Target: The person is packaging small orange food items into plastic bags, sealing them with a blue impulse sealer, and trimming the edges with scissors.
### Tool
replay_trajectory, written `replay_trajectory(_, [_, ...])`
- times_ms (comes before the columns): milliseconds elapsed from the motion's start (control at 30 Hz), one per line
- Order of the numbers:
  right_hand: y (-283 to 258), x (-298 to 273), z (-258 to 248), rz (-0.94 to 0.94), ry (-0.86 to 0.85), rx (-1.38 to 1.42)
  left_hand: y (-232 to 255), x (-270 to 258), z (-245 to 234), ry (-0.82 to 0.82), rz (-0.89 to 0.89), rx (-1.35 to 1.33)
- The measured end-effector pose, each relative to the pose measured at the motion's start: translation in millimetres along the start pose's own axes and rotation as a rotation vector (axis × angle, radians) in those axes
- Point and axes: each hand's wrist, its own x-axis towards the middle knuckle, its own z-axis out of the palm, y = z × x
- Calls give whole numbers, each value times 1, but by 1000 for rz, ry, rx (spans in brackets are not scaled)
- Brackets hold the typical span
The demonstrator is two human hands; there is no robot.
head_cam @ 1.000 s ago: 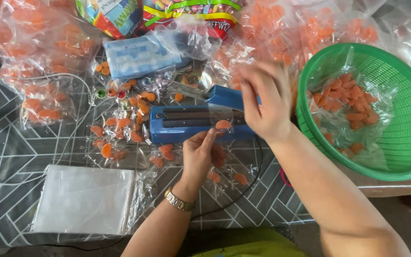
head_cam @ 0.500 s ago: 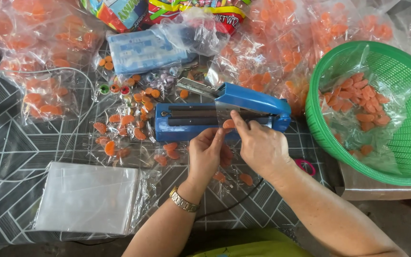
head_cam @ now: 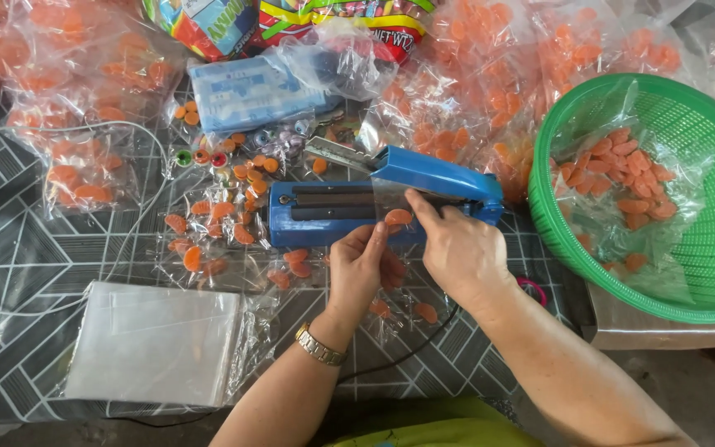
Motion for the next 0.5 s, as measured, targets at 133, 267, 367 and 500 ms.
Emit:
replay_trajectory(133, [6,-10,-2,2,-26,-22,9,0,8,27,-44,32])
replay_trajectory(267, [16,-9,9,-77,157,59,46,0,19,34,-70,218])
replay_trajectory(367, [13,-19,1,-76,217,370,41,18,12,-15,7,382])
replay_trajectory(500, [13,-33,-5,14,248,1021,28,21,-1,-68,14,470])
